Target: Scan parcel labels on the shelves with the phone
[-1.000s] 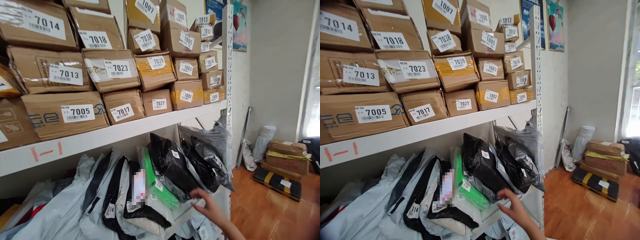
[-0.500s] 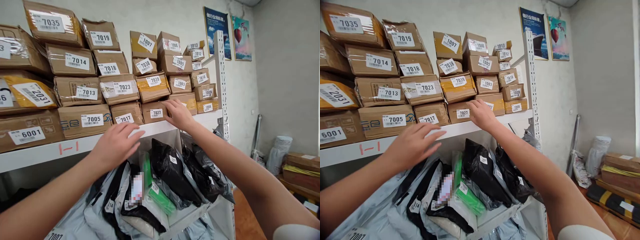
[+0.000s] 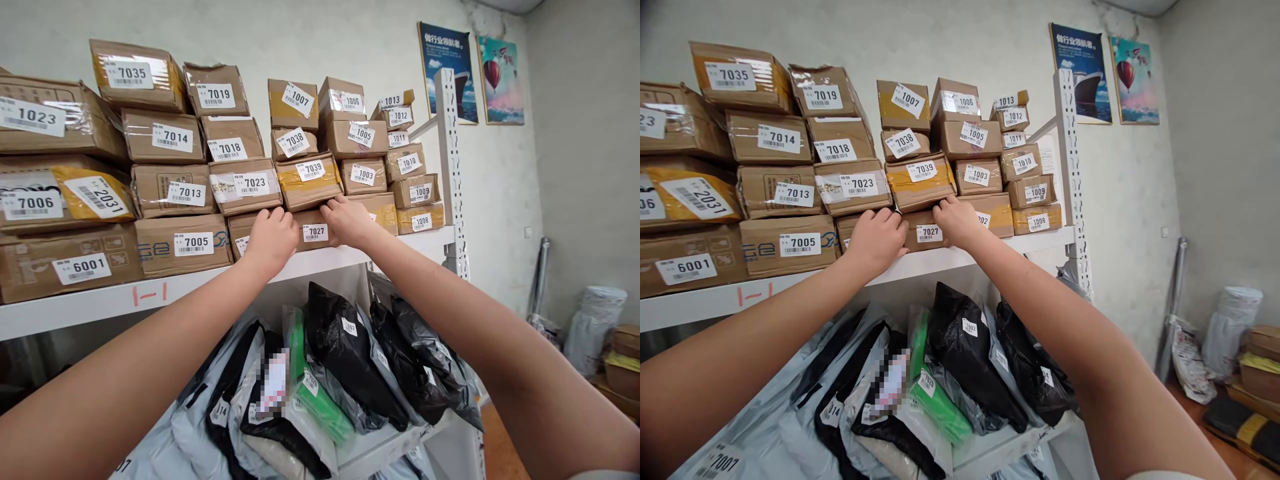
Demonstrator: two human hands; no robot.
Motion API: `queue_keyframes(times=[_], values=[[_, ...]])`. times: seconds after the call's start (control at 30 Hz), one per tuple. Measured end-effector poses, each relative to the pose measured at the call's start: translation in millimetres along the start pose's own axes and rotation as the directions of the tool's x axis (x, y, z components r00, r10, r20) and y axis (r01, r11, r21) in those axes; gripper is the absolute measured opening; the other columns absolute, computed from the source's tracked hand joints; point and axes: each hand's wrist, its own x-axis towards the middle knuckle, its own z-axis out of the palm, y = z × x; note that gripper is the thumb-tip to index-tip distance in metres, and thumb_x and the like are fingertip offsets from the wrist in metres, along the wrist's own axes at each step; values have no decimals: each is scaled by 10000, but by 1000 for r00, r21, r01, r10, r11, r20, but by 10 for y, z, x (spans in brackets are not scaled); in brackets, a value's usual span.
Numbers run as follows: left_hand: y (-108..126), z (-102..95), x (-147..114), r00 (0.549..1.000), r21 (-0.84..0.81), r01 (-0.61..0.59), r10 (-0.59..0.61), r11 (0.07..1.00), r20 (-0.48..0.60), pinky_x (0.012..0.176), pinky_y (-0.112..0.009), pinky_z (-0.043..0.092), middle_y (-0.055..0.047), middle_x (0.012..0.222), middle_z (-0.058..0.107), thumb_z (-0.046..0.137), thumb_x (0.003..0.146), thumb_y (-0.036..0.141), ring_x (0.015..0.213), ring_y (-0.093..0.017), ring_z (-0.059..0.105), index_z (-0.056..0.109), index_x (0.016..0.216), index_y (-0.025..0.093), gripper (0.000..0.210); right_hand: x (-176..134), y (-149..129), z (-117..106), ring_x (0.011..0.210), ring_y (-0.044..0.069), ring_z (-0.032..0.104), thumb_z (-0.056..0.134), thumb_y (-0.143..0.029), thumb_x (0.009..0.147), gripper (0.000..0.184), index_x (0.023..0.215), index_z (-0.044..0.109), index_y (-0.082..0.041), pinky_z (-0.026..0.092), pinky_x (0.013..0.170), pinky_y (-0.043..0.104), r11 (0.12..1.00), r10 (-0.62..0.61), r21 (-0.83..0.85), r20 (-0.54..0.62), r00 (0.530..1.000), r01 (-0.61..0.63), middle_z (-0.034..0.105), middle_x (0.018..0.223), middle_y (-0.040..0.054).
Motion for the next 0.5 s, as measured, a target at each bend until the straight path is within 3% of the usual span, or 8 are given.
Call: queue_keyframes(times=[0.13, 0.33, 0.5], values=[[30, 59, 57, 997, -30, 76, -75, 997, 31, 729, -393, 339, -173, 1036, 607, 626, 854, 280, 998, -311, 486, 615, 1084, 84, 302, 2, 16, 4, 1072, 323, 530, 916, -286, 581, 628, 1084, 600, -82, 530, 729, 358, 1000, 1, 7, 6, 1000, -1, 666, 1056, 163], [23, 24, 182, 996, -9, -26, 27, 1000, 79, 764, -406, 325, -188, 981, 650, 456, 900, 112, 976, -323, 530, 624, 1046, 91, 223, -20, 87, 27, 1106, 320, 510, 904, -245, 605, 644, 1134, 575, -81, 515, 781, 357, 998, -64, -6, 6, 998, 64, 657, 1101, 169], [177, 12, 258, 983, -32, 101, -95, 994, 157, 713, -377, 347, -202, 945, 659, 385, 920, 101, 863, -303, 614, 577, 1047, 120, 231, 8, 56, 34, 1093, 338, 516, 908, -225, 579, 638, 1102, 587, -49, 504, 785, 376, 997, -64, -51, 12, 998, 65, 662, 1074, 193]])
